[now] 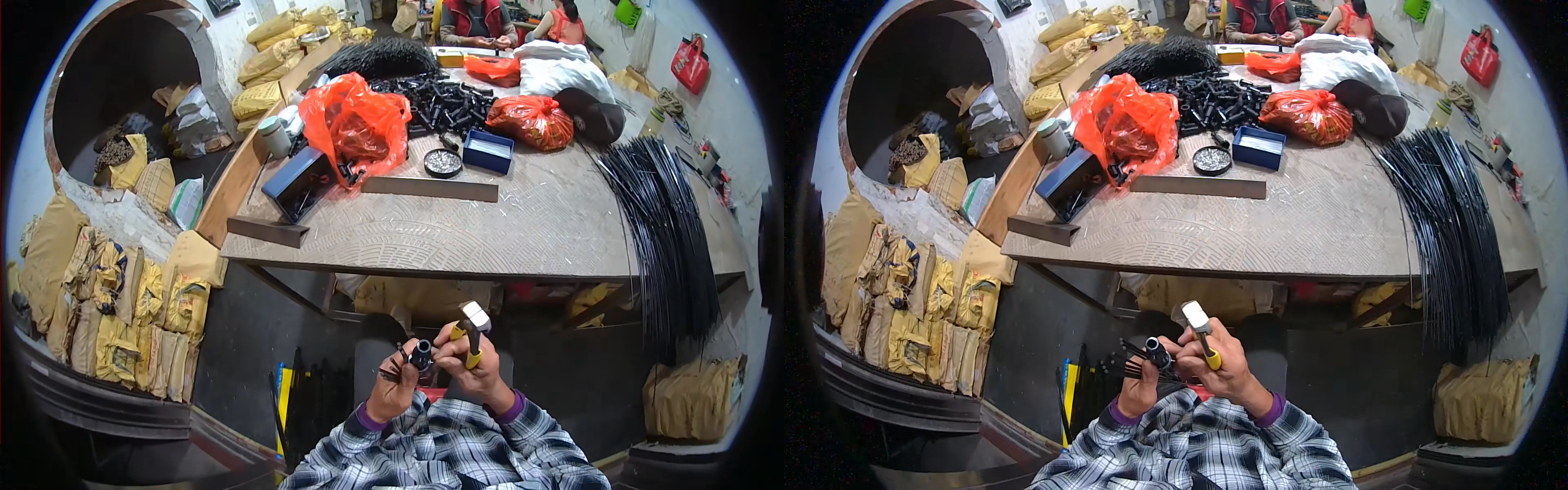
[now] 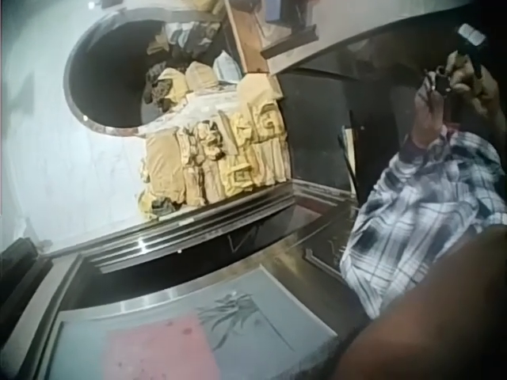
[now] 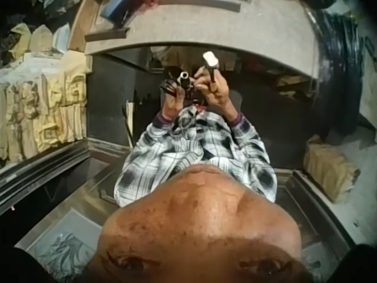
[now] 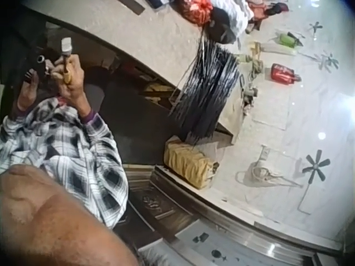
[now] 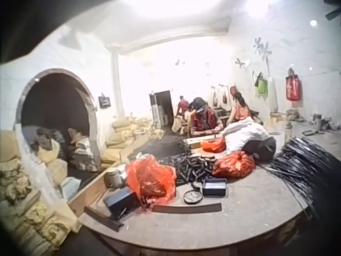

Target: Assembling wiring harnesses by threading wires into connectors, crimping, and using a hammer to seat components.

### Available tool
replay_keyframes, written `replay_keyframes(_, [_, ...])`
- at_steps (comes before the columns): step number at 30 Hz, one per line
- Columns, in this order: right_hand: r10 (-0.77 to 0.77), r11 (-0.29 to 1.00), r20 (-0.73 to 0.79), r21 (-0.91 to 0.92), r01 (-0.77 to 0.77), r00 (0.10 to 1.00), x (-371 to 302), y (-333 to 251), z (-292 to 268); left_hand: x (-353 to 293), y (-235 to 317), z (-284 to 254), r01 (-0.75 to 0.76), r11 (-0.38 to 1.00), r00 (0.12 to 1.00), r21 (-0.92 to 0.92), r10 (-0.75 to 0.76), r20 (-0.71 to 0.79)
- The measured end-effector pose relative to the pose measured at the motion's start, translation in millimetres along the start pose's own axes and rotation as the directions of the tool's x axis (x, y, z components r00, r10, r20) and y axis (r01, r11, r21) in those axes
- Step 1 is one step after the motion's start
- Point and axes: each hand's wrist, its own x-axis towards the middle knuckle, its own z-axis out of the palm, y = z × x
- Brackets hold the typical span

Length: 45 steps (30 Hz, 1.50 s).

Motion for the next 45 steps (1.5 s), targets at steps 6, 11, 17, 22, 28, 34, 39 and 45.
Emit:
replay_keyframes(6, [0.059, 0.995, -0.012, 0.084, -0.057, 0.998, -9, 0, 13, -10, -4, 0, 0.006, 1.0, 0.999, -0.016, -0.007, -0.054])
replay_keyframes(11, [0.101, 0.993, -0.139, 0.082, -0.09, 0.985, -12, -3, 19, -13, 3, 1, 0.021, 0.998, 0.996, -0.063, -0.026, -0.08])
replay_keyframes(17, [0.04, 0.981, -0.032, -0.191, -0.046, 0.999, -6, 1, 13, -17, -2, -4, 0.005, 0.995, 0.995, -0.098, -0.015, -0.101])
replay_keyframes(22, [0.099, 0.982, 0.064, -0.168, -0.087, 0.993, -2, -8, 6, -21, -18, -4, -0.072, 0.993, 0.979, 0.098, 0.089, -0.185])
replay_keyframes(28, [0.05, 0.944, 0.087, -0.329, -0.019, 0.995, 2, -12, 11, -22, -13, -5, -0.02, 0.995, 0.976, 0.093, 0.039, -0.214])
replay_keyframes(34, [0.066, 0.993, -0.008, -0.101, -0.066, 0.998, -7, -3, 25, -18, -14, -8, -0.01, 0.995, 0.986, 0.104, 0.027, -0.165])
replay_keyframes(39, [0.24, 0.942, -0.098, 0.263, -0.207, 0.966, -17, -3, 40, -23, -9, -4, -0.026, 1.0, 0.982, -0.012, 0.023, -0.187])
replay_keyframes(45, [0.192, 0.956, -0.106, 0.245, -0.162, 0.976, -23, -7, 47, -35, -10, -4, -0.027, 0.999, 0.979, -0.023, 0.022, -0.202])
